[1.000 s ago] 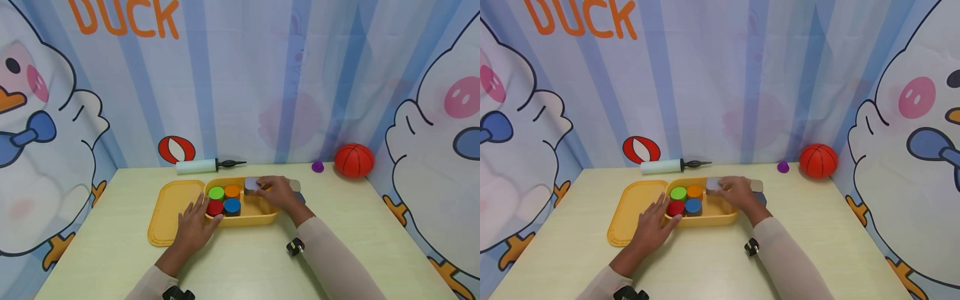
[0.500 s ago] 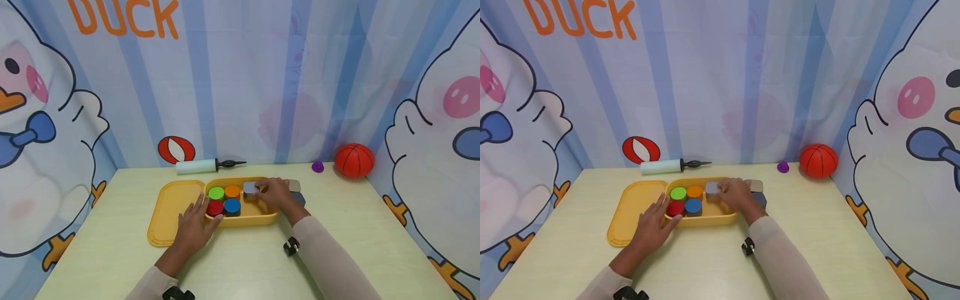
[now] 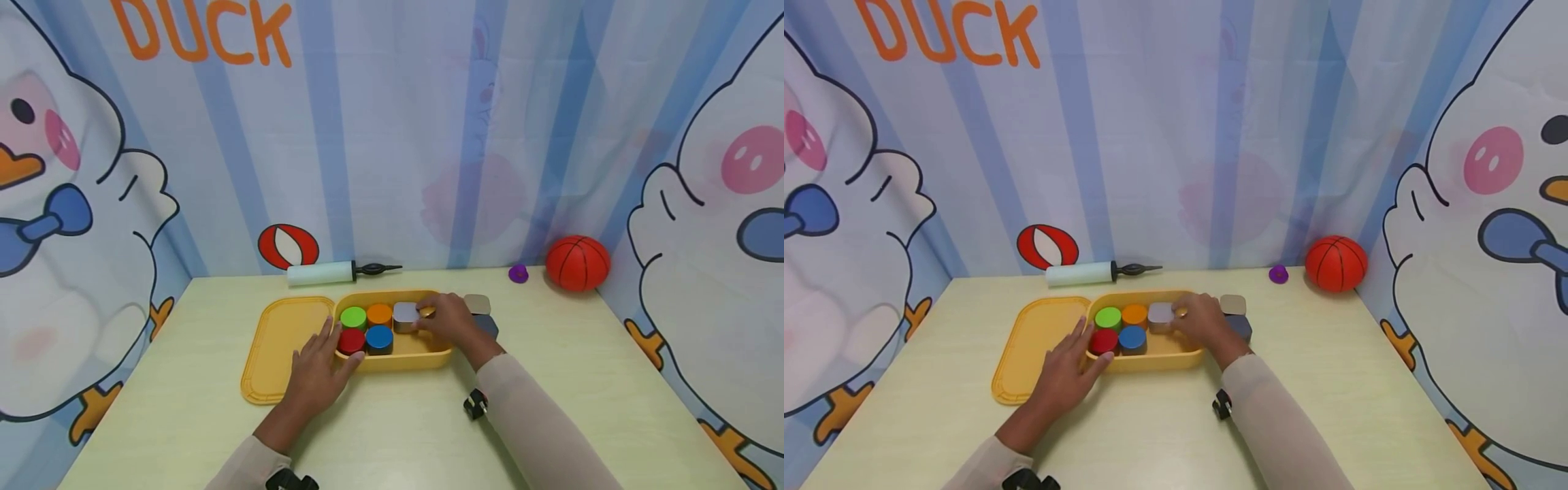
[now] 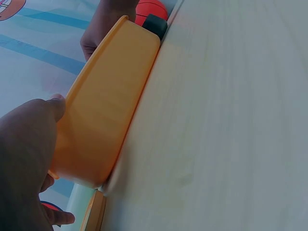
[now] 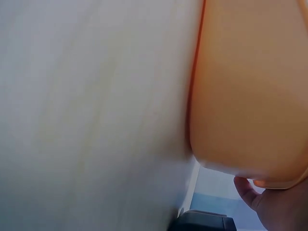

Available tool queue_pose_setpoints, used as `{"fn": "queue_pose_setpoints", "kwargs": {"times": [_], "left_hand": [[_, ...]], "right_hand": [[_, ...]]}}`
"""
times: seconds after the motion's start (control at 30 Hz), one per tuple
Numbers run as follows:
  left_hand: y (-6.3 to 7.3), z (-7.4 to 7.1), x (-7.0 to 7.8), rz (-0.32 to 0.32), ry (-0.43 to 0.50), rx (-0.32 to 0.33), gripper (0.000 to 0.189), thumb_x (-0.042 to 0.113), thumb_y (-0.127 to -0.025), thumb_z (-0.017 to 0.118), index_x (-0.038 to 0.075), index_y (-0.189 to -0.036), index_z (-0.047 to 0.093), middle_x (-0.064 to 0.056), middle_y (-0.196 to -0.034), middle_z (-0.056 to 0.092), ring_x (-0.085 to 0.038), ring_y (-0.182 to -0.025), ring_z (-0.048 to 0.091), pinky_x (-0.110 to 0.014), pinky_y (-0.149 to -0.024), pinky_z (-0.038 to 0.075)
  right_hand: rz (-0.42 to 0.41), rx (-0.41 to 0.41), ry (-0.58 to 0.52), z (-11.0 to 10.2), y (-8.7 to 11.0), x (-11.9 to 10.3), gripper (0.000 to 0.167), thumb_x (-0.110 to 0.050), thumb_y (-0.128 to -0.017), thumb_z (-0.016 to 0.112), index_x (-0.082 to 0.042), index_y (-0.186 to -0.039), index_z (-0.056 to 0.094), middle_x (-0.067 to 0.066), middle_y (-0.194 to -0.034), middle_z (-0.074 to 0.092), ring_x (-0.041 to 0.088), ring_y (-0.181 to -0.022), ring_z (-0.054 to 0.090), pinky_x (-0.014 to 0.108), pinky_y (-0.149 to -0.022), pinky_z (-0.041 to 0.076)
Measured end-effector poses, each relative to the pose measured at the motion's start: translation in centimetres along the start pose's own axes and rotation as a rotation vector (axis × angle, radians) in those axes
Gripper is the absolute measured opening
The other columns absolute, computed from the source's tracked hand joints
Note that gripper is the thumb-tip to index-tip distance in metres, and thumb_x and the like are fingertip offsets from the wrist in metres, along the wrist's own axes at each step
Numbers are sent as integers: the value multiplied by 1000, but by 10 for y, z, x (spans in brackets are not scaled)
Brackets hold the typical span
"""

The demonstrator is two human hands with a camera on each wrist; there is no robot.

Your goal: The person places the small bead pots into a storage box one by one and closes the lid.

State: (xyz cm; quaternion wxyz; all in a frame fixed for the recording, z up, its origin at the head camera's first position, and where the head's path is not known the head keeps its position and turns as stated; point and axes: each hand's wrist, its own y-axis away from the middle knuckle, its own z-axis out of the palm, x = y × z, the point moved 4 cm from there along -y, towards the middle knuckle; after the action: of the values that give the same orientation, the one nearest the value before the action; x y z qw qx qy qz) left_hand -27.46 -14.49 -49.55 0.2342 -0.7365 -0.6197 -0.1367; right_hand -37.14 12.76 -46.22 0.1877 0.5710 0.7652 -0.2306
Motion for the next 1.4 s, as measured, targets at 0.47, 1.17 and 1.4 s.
{"fn": "queue_pose_setpoints", "kwargs": {"times": [0.47,1.17,1.4], "left_hand": [[1,-1,1,-1,-5,4,87,67,-106,57,15,-172,35,-9,-184,24,-51,-161,38,-88,-121,26],[1,-1,1,-4,1,-2,88,67,-106,57,14,-172,34,-10,-184,23,-54,-161,36,-88,-121,24],[0,-1,1,-9,-2,-3,88,67,-106,56,15,-173,33,-9,-184,23,-55,-161,36,-88,-122,24]], "right_hand": [[-35,-10,-72,-3,0,0,35,-20,-92,90,-4,-122,83,18,-126,81,29,-102,83,43,-91,67],[-38,146,-247,-31,15,6,35,-15,-98,83,-6,-132,79,14,-138,77,35,-114,81,55,-120,52],[-114,245,-331,-41,25,18,35,-12,-98,82,-4,-132,79,17,-137,77,40,-112,81,54,-112,58]]}}
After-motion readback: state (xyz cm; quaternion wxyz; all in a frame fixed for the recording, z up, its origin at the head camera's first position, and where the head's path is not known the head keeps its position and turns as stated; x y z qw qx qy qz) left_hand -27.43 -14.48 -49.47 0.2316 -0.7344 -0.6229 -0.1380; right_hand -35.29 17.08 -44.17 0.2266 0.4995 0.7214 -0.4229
